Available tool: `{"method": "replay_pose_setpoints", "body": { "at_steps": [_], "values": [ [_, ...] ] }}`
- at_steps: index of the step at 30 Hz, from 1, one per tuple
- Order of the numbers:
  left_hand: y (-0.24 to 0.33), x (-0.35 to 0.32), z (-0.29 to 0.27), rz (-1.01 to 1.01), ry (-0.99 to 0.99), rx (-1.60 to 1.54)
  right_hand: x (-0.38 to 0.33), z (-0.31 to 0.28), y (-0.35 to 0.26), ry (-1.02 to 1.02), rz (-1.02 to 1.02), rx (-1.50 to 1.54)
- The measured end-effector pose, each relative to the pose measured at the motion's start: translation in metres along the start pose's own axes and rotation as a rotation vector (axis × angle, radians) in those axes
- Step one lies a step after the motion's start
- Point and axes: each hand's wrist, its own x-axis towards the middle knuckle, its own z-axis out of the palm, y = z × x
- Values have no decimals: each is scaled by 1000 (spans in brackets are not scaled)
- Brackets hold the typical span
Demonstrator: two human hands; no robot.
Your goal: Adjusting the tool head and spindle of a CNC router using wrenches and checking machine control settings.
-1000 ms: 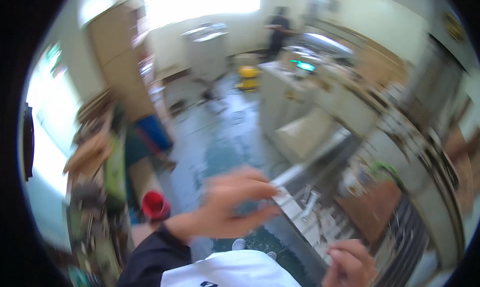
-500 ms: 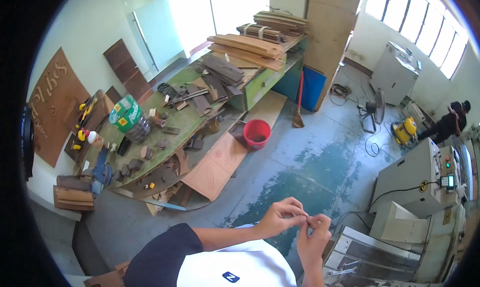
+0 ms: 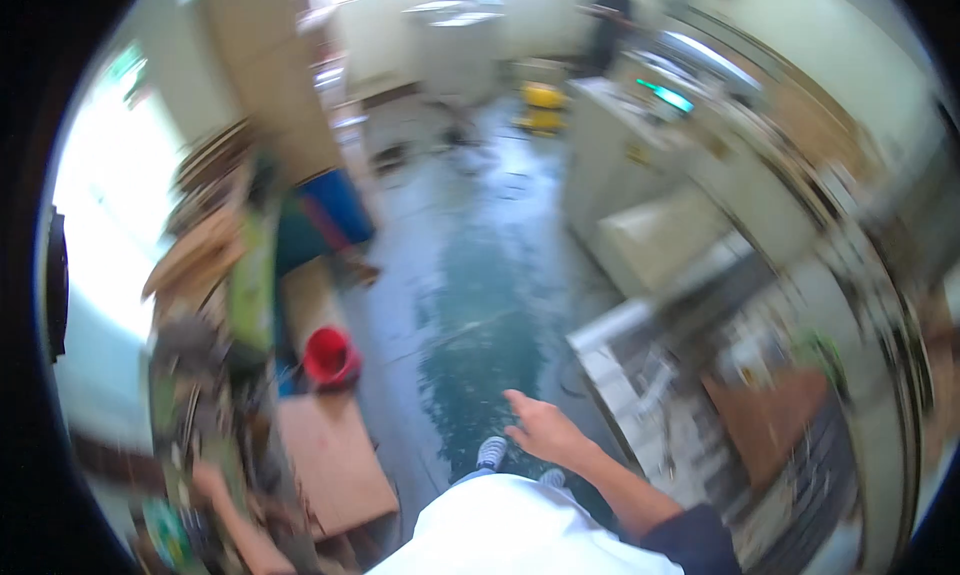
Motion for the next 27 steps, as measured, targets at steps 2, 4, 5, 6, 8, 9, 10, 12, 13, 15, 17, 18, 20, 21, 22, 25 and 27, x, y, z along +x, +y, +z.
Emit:
{"method": "replay_pose_setpoints", "body": {
  "at_steps": [2,4,5,6,8,9,10,12,13,15,17,18,20,21,22,25,27],
  "values": [
    [20,16,0,146,163,80,-18,-2,28,111,147,6],
    [149,-2,-23,279,372,47,-33,8,58,156,278,-92],
    [217,-31,-67,272,640,22,-51,9,67,237,342,-69],
    [269,-38,-84,323,645,-10,-60,15,81,270,414,-60],
    [350,-57,-98,631,744,-450,-76,31,113,317,502,-46],
    [358,-35,-45,650,422,-503,-85,39,128,347,541,23],
    [396,-48,-41,703,238,-535,-88,48,143,361,561,96],
    [507,-131,-55,928,-138,-875,-108,56,169,489,655,199],
    [540,-169,-53,1044,-271,-967,-113,59,179,562,699,299],
    [590,-239,-37,1284,-704,-805,-122,54,199,679,730,402],
    [622,-325,-46,1755,-810,-797,-134,42,221,922,800,800],
    [632,-363,-57,1984,-931,-697,-139,30,235,953,830,801],
    [647,-425,-73,2469,-987,-632,-151,6,273,944,826,698],
    [658,-457,-97,2653,-980,-613,-160,-3,296,1042,794,634],
    [673,-488,-108,2704,-973,-462,-170,-16,317,1089,839,667],
    [721,-575,-93,2521,-1042,-368,-180,-58,351,1244,833,942],
    [757,-630,-58,2143,-1252,-760,-176,-83,370,1346,774,1172]
  ]
}}
